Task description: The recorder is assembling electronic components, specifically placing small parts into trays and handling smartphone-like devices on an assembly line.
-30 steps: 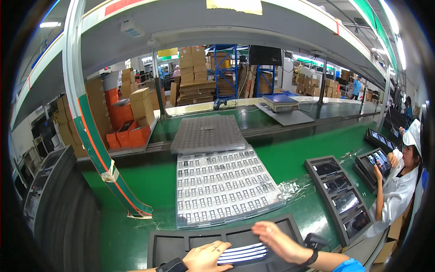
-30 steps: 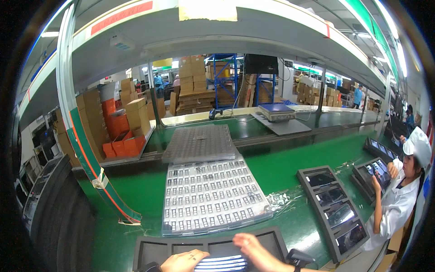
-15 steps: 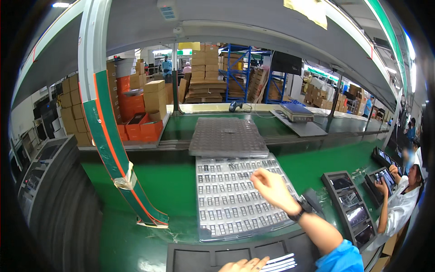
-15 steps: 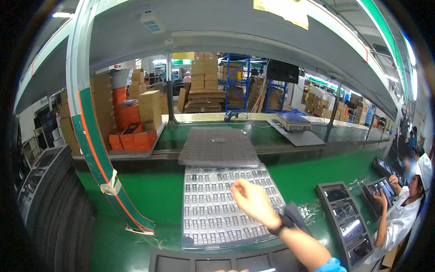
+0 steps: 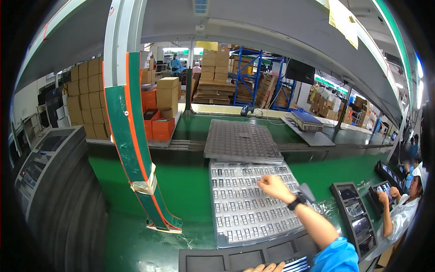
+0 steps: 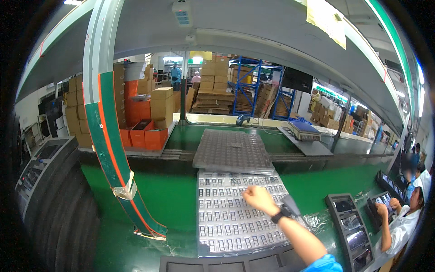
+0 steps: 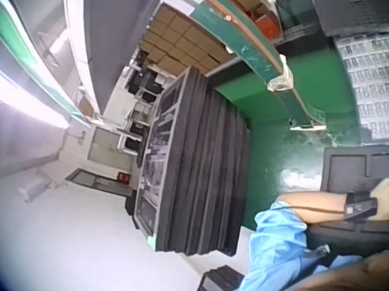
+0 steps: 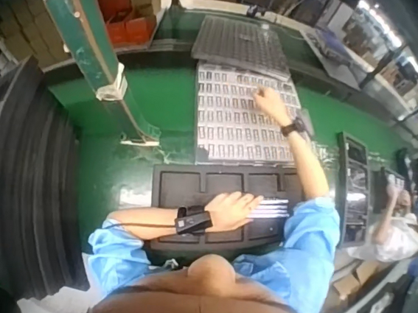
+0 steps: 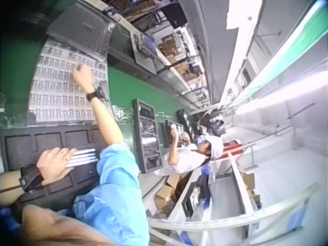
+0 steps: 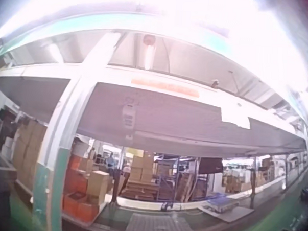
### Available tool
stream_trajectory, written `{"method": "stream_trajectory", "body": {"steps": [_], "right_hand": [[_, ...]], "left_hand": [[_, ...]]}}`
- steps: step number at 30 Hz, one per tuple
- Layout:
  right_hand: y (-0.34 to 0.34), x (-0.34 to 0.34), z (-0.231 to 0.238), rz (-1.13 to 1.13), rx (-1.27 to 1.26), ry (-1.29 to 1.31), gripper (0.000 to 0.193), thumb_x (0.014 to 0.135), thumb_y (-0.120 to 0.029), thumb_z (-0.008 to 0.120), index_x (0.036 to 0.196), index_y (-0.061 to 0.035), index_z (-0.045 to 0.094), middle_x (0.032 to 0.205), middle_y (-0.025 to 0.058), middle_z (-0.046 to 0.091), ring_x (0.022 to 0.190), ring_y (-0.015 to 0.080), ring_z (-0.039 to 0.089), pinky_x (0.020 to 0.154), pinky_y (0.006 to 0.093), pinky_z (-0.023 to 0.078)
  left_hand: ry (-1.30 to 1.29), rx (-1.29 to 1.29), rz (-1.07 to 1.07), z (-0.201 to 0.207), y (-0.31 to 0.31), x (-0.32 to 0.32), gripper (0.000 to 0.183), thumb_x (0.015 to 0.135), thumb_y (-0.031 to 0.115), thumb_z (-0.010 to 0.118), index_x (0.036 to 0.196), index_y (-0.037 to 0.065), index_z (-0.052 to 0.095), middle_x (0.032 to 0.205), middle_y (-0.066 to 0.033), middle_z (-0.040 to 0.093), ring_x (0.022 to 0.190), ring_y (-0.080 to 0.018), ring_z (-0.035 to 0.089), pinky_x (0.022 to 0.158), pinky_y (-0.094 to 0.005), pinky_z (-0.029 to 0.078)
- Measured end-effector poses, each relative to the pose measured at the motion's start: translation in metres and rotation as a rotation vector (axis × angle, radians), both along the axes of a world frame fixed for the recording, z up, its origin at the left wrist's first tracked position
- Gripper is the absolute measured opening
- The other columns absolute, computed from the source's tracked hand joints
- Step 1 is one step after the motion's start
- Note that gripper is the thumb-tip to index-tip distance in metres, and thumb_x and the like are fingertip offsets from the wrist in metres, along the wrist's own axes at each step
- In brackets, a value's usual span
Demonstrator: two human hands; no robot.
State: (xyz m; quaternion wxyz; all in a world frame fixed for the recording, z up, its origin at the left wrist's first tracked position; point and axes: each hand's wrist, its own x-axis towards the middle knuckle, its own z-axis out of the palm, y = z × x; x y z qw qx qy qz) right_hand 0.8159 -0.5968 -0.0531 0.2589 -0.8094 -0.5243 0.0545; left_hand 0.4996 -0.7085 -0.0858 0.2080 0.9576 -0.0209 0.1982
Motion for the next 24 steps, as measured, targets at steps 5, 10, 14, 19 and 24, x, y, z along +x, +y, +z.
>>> {"method": "stream_trajectory", "body": {"steps": [5, 10, 14, 19, 24], "right_hand": [[-0.084, -0.011, 0.065, -0.028, -0.238, -0.596, 0.032, 0.087, -0.034, 0.057, 0.081, -0.004, 0.066, 0.072, 0.0199, 0.067, 0.068, 0.0397, 0.067, 0.066, 0.0493, 0.054], [-0.09, -0.011, 0.127, 0.091, -0.485, -0.851, 0.035, 0.083, -0.035, 0.059, 0.079, -0.0016, 0.069, 0.074, 0.0198, 0.069, 0.071, 0.0371, 0.069, 0.067, 0.0454, 0.056], [-0.029, 0.0, 0.144, 0.086, -0.479, -0.936, 0.037, 0.084, -0.034, 0.057, 0.08, 0.0002, 0.071, 0.075, 0.0212, 0.069, 0.073, 0.0384, 0.069, 0.069, 0.0455, 0.056], [0.043, -0.045, 0.134, 0.088, -0.406, -0.643, 0.041, 0.086, -0.039, 0.054, 0.095, -0.0026, 0.071, 0.089, 0.0235, 0.069, 0.086, 0.0399, 0.069, 0.078, 0.0473, 0.055], [0.105, -0.056, 0.056, 0.122, -0.337, -0.31, 0.046, 0.082, -0.041, 0.057, 0.098, -0.0007, 0.072, 0.1, 0.0274, 0.068, 0.097, 0.0432, 0.067, 0.086, 0.0473, 0.053]], "left_hand": [[-0.02, 0.032, 0.01, -0.001, -0.001, -0.002, 0.059, 0.082, 0.033, 0.064, 0.132, 0.004, 0.051, 0.106, -0.0071, 0.059, 0.087, -0.0228, 0.059, 0.067, -0.0359, 0.052], [-0.013, 0.013, 0.013, 0.005, -0.002, 0.003, 0.058, 0.081, 0.031, 0.066, 0.13, 0.004, 0.052, 0.103, -0.0076, 0.059, 0.087, -0.0243, 0.06, 0.065, -0.0369, 0.053], [-0.01, -0.004, -0.024, 0.007, 0.004, 0.001, 0.057, 0.081, 0.028, 0.066, 0.13, 0.003, 0.051, 0.102, -0.0091, 0.059, 0.087, -0.0265, 0.061, 0.067, -0.0389, 0.054], [0.023, -0.018, -0.022, 0.009, 0.003, 0.001, 0.058, 0.082, 0.027, 0.066, 0.131, 0.002, 0.049, 0.102, -0.0102, 0.06, 0.087, -0.0272, 0.061, 0.068, -0.039, 0.054], [0.061, -0.02, -0.068, 0.016, 0.001, 0.001, 0.056, 0.082, 0.027, 0.066, 0.129, 0.0, 0.051, 0.102, -0.0114, 0.06, 0.088, -0.0281, 0.061, 0.071, -0.0389, 0.054]]}}
